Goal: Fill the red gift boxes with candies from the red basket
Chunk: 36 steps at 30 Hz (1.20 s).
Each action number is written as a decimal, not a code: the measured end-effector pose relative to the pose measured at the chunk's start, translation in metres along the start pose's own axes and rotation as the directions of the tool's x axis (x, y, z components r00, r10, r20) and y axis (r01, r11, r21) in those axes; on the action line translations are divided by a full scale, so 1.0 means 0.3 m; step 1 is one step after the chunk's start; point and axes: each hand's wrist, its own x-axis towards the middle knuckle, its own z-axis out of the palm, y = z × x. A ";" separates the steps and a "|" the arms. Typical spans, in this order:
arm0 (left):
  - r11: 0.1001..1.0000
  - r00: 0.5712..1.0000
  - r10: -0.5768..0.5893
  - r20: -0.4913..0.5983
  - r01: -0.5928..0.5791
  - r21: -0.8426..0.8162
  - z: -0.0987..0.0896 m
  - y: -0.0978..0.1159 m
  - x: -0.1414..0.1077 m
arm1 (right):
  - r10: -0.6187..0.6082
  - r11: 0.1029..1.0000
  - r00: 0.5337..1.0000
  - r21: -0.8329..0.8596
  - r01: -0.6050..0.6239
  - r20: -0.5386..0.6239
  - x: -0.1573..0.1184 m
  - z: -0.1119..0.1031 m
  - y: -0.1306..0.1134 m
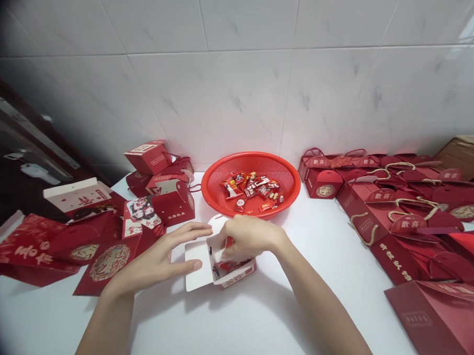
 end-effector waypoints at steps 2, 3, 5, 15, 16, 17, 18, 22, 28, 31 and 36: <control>1.000 1.000 0.008 0.000 -0.008 0.002 0.001 -0.002 -0.001 | 0.023 0.999 0.994 -0.024 -0.026 -0.106 -0.002 -0.004 -0.005; 1.000 1.000 0.009 0.000 -0.009 0.001 0.001 -0.004 -0.001 | 0.031 0.999 0.990 -0.035 -0.036 -0.136 -0.003 -0.005 -0.007; 1.000 1.000 0.005 0.003 -0.005 -0.003 0.003 -0.009 -0.002 | 0.036 0.998 0.990 -0.051 -0.043 -0.139 -0.003 -0.005 -0.010; 1.000 1.000 0.004 0.003 -0.004 0.008 0.001 -0.010 -0.005 | 0.044 0.999 0.997 -0.027 -0.046 -0.065 -0.031 -0.006 -0.026; 1.000 1.000 0.001 -0.002 -0.001 0.019 0.001 -0.011 -0.005 | 0.017 1.000 0.999 -0.014 -0.017 -0.041 -0.038 -0.008 -0.032; 1.000 1.000 -0.005 -0.008 0.005 0.031 0.000 -0.012 -0.006 | -0.010 1.000 1.000 -0.001 0.010 -0.001 -0.043 -0.008 -0.038; 0.999 1.000 -0.012 -0.016 0.013 0.044 -0.001 -0.013 -0.007 | -0.034 0.999 0.998 0.004 0.034 0.048 -0.045 -0.005 -0.044; 0.995 0.999 -0.028 -0.039 0.032 0.095 -0.004 -0.016 -0.008 | -0.031 0.995 0.976 -0.088 0.051 0.216 -0.025 0.023 -0.064; 0.989 0.999 -0.020 -0.048 0.027 0.147 -0.029 0.018 0.013 | 0.090 0.982 0.976 -0.183 -0.053 0.199 -0.005 0.029 -0.081; 0.995 0.995 0.036 -0.096 -0.027 0.093 -0.059 0.063 0.068 | 0.008 0.993 0.991 -0.119 0.009 0.136 -0.041 -0.003 -0.064; 0.993 0.980 0.099 -0.173 -0.110 -0.053 -0.101 0.107 0.288 | 0.002 1.000 0.998 -0.007 -0.002 -0.068 -0.132 -0.080 -0.001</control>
